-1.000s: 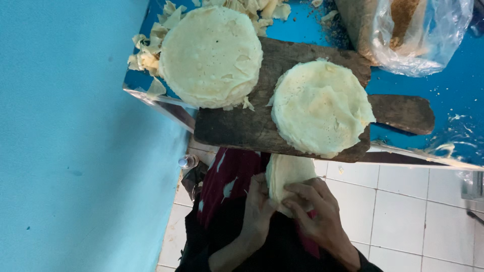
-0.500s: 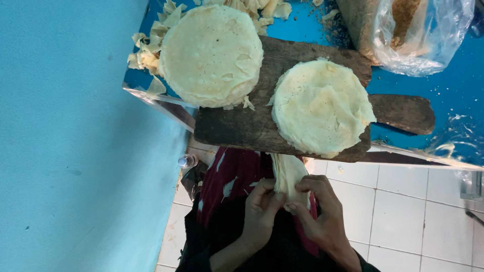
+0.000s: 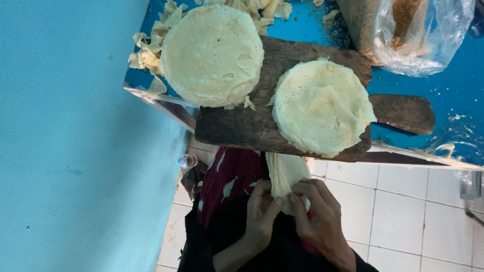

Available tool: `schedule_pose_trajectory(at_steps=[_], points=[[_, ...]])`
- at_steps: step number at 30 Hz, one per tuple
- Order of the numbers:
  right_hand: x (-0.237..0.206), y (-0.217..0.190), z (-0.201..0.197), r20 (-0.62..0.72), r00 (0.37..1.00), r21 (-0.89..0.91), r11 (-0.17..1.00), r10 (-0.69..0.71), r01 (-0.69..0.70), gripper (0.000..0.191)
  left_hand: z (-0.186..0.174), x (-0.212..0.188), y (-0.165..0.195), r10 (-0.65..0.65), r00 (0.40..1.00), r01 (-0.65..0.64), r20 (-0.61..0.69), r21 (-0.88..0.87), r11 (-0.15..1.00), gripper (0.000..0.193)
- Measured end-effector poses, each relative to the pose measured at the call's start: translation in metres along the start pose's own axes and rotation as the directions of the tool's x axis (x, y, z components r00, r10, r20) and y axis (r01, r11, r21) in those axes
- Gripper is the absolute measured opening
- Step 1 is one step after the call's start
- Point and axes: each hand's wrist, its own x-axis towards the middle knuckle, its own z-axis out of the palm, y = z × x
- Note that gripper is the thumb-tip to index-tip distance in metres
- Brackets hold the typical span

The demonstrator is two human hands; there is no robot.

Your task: The person stretches thin pieces of dough by hand, pulling and widening each piece, then drapes the stretched dough over round layered dough forms resting on a wooden board on the table. The person repeats this with additional dough pieces, adding layers to the round forms.

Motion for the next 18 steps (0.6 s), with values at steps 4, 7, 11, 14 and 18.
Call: schedule_pose_trajectory(at_steps=[4,7,11,14,18], points=[[0.002,0.001,-0.003,0.021,0.971,-0.055,0.970,-0.237,0.238,0.017,-0.004,0.003,0.004,0.105,0.994,-0.108,0.038,0.078,0.991,0.063],[0.000,0.003,-0.007,0.072,0.958,-0.053,0.958,-0.278,0.282,0.018,-0.002,0.008,0.002,-0.028,0.998,0.027,-0.048,-0.019,0.999,0.062],[-0.002,0.008,-0.009,0.104,0.955,-0.020,0.959,-0.278,0.281,0.022,-0.002,0.008,-0.002,-0.062,0.997,0.053,-0.042,-0.192,0.980,0.060],[-0.002,0.010,-0.012,0.120,0.965,0.033,0.972,-0.233,0.231,0.022,-0.003,0.008,-0.004,-0.127,0.991,0.112,-0.049,-0.238,0.965,0.057],[-0.003,0.009,-0.015,0.080,0.992,0.114,0.989,-0.098,0.089,0.026,0.000,0.007,-0.008,-0.127,0.992,0.121,-0.008,-0.262,0.958,0.054]])
